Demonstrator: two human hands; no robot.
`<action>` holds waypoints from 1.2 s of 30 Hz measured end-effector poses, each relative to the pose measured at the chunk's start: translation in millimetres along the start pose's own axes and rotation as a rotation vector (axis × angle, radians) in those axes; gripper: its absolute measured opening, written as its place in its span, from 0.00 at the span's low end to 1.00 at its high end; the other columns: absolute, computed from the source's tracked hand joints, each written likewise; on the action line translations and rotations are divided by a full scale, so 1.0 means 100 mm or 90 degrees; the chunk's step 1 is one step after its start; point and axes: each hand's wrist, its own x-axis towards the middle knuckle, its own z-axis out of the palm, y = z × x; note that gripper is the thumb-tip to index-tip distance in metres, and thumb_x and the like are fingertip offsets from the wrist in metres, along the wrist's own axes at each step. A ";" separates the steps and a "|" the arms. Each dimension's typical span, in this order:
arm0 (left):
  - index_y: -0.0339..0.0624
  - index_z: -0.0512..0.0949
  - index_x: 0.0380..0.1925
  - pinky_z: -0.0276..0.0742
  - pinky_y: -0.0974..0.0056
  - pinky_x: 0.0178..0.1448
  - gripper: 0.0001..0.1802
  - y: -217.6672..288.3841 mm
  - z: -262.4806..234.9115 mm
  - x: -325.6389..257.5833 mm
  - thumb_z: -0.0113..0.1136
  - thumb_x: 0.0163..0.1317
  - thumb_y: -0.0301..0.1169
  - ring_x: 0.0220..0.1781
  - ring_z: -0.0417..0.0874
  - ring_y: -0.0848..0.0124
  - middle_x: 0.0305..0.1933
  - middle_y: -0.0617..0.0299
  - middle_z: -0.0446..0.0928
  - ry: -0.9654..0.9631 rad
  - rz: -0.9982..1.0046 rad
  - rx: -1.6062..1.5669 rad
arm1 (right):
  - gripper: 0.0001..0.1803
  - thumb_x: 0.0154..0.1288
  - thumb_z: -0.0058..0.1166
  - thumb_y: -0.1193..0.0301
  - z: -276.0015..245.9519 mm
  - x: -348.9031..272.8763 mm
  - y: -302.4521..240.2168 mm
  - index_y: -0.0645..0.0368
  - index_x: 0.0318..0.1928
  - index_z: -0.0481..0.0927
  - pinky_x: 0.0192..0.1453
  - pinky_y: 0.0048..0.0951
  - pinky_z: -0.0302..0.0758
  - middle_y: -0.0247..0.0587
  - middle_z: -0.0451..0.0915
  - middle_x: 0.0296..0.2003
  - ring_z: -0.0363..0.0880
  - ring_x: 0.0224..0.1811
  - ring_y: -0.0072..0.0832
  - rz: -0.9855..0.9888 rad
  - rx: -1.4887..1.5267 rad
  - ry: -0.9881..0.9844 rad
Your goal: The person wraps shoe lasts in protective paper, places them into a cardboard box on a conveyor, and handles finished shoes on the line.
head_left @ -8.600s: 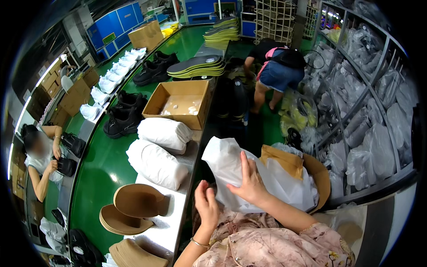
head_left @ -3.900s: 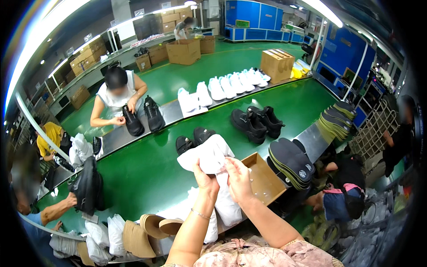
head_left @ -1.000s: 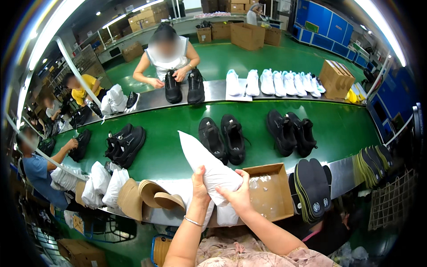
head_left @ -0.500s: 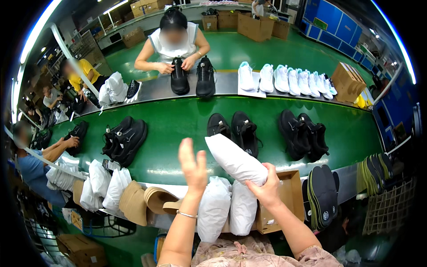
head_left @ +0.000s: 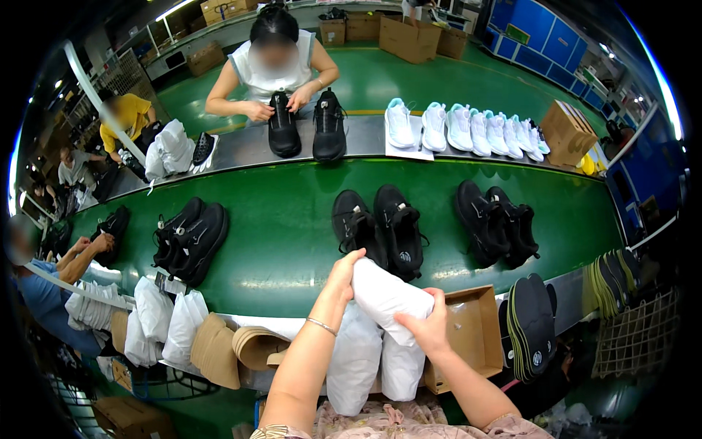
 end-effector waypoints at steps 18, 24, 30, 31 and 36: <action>0.33 0.77 0.28 0.75 0.62 0.31 0.15 0.43 -0.26 0.51 0.51 0.60 0.36 0.25 0.81 0.65 0.22 0.51 0.78 0.285 0.564 0.803 | 0.34 0.35 0.69 0.74 -0.34 0.52 -0.07 0.66 0.45 0.65 0.43 0.30 0.74 0.48 0.77 0.37 0.76 0.40 0.28 0.070 -0.101 -0.040; 0.29 0.68 0.49 0.72 0.60 0.49 0.20 -0.11 -0.09 1.02 0.51 0.54 0.25 0.43 0.78 0.59 0.42 0.46 0.76 0.141 0.489 0.792 | 0.34 0.34 0.68 0.78 -0.73 0.37 -0.04 0.65 0.45 0.64 0.44 0.29 0.73 0.44 0.74 0.37 0.75 0.39 0.28 0.114 0.028 0.024; 0.31 0.67 0.48 0.71 0.60 0.50 0.23 -0.15 0.10 1.16 0.51 0.48 0.23 0.45 0.77 0.56 0.44 0.46 0.75 0.132 0.312 0.607 | 0.34 0.33 0.67 0.80 -0.81 0.23 -0.02 0.64 0.45 0.65 0.45 0.29 0.73 0.43 0.74 0.37 0.74 0.40 0.28 0.100 0.069 0.057; 0.31 0.68 0.45 0.71 0.59 0.49 0.21 -0.10 0.14 1.08 0.51 0.47 0.23 0.45 0.77 0.54 0.43 0.46 0.75 0.166 0.308 0.713 | 0.34 0.33 0.67 0.79 -0.79 0.26 -0.05 0.63 0.45 0.65 0.45 0.29 0.73 0.43 0.74 0.37 0.74 0.40 0.28 0.101 0.032 0.058; 0.35 0.69 0.42 0.72 0.55 0.45 0.19 0.14 0.07 0.67 0.56 0.48 0.25 0.39 0.76 0.51 0.38 0.47 0.74 0.480 0.730 0.847 | 0.32 0.38 0.65 0.72 -0.34 0.52 -0.19 0.64 0.46 0.65 0.43 0.34 0.74 0.52 0.76 0.36 0.77 0.37 0.38 0.007 -0.181 -0.005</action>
